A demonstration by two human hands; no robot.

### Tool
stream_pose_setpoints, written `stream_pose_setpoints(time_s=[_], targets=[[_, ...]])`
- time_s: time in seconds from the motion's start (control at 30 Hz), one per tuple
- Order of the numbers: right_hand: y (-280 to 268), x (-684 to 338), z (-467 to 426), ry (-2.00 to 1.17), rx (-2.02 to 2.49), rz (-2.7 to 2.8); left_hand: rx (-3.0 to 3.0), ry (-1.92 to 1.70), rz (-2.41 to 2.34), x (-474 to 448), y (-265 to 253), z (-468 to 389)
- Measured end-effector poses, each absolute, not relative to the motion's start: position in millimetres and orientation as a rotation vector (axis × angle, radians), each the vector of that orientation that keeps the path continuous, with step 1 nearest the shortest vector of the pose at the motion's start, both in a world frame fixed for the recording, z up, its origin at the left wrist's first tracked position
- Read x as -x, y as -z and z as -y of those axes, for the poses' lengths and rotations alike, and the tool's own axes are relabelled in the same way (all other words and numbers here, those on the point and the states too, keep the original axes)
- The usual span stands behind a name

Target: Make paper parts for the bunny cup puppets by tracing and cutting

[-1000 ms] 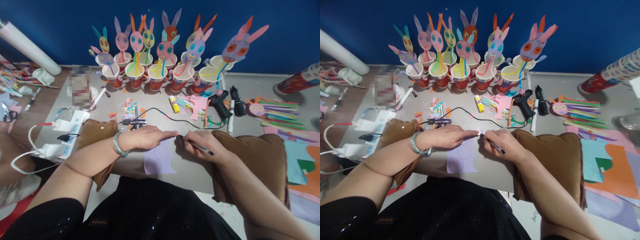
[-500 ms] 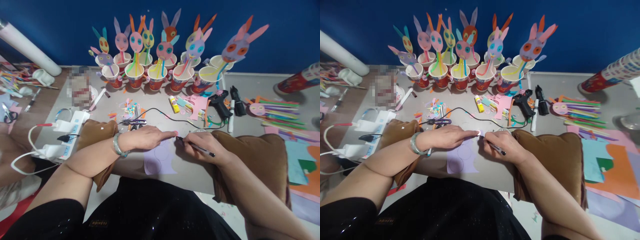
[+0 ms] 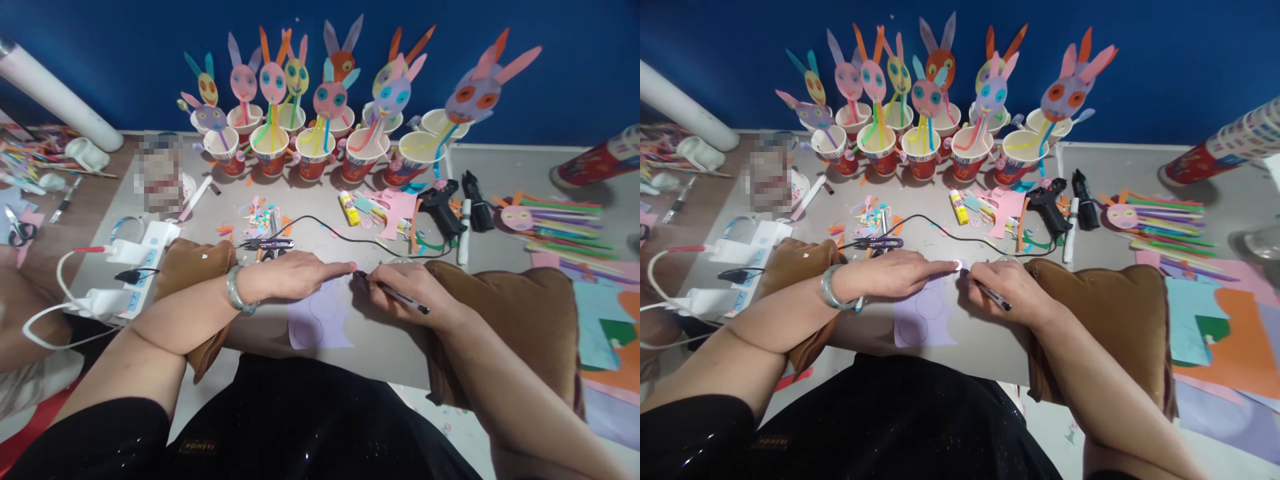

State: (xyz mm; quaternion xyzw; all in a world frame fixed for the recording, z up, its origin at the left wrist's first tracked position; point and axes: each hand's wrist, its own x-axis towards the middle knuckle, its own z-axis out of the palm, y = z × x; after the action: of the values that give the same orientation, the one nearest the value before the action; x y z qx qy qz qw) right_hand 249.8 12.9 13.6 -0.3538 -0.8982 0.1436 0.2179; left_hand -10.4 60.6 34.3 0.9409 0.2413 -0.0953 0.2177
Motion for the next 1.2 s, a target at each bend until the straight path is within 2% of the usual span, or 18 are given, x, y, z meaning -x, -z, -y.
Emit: stream_pose_setpoints(time_s=[0.33,0.83,1.0,1.2], targets=[[-11.9,-245.3,-10.7,-0.471,0.956,2.465,-2.603,0.276,-0.669,10.7,-35.4,-60.7],[-43.3,-250.3,-11.0,-0.972,1.344,1.824,-2.712,0.291,-0.663,0.1,-35.3,-45.6],[-58.9,-242.5,-42.3,-1.074,1.347,1.975,-2.727,0.288,-0.711,-5.6,-28.1,-35.5],[-50.9,-225.5,-93.4,-1.147,1.143,2.4,-2.783,0.216,-0.733,-4.5,-21.3,-22.5]])
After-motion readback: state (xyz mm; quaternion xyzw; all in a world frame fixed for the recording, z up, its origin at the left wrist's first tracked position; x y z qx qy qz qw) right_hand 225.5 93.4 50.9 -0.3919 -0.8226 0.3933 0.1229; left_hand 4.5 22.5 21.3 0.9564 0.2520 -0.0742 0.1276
